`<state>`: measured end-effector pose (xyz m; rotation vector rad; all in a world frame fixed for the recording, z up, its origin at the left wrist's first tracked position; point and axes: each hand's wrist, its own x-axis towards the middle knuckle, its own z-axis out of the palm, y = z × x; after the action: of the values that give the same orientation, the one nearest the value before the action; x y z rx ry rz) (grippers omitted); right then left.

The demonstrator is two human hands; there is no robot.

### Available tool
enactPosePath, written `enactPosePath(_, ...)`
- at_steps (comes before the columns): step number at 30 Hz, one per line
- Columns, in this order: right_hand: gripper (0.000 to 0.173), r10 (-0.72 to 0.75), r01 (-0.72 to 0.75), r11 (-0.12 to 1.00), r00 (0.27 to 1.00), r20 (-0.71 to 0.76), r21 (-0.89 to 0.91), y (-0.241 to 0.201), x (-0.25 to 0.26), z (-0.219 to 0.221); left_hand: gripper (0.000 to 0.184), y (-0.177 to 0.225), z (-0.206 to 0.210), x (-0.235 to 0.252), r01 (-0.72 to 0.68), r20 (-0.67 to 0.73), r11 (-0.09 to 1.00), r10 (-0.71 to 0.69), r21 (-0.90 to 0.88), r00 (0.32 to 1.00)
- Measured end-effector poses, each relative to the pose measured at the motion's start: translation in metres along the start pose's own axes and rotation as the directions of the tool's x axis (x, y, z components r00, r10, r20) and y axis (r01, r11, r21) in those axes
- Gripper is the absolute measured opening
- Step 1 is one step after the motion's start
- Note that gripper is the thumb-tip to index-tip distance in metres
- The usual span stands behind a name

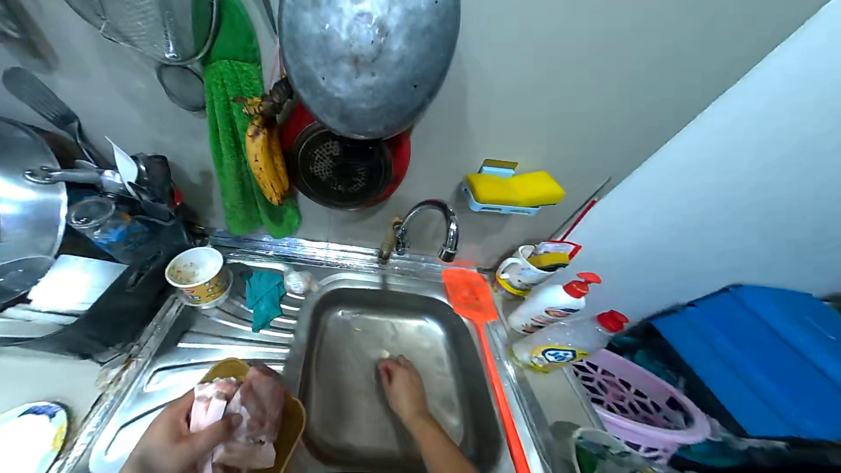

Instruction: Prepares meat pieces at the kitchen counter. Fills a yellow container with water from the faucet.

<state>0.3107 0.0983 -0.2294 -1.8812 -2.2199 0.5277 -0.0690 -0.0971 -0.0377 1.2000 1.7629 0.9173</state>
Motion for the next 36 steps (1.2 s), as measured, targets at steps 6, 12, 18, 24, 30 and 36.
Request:
enactPosePath(6, 0.029, 0.044, 0.015, 0.964, 0.975, 0.217, -0.266, 0.023, 0.031, 0.021, 0.051, -0.001, -0.002, -0.005, 0.030, -0.017, 0.999, -0.031, -0.029, 0.999)
enactPosePath(12, 0.025, -0.026, 0.090, 0.951, 0.977, 0.214, -0.295, 0.026, 0.036, 0.028, 0.050, -0.004, -0.005, -0.006, 0.003, -0.044, 1.000, -0.003, -0.004, 0.999)
enactPosePath(18, 0.034, -0.011, 0.048, 0.990, 0.964, 0.267, -0.134, 0.034, 0.039, 0.001, 0.051, -0.003, -0.008, -0.006, -0.001, -0.049, 1.000, 0.000, -0.022, 0.999)
enactPosePath(24, 0.032, -0.118, 0.257, 0.931, 0.883, -0.453, 0.258, -0.035, 0.074, -0.130, 0.051, 0.003, -0.002, -0.005, -0.022, -0.040, 0.999, 0.020, -0.041, 0.999)
enactPosePath(30, 0.045, -0.148, 0.383, 0.883, 0.774, -0.615, 0.270, -0.084, 0.091, -0.196, 0.052, 0.010, -0.002, -0.010, -0.029, -0.060, 0.999, 0.027, -0.025, 0.998)
enactPosePath(36, 0.028, -0.105, 0.118, 0.984, 0.989, -0.106, 0.134, -0.057, 0.110, -0.063, 0.051, 0.003, -0.006, -0.014, -0.051, -0.059, 0.998, 0.049, -0.032, 0.997)
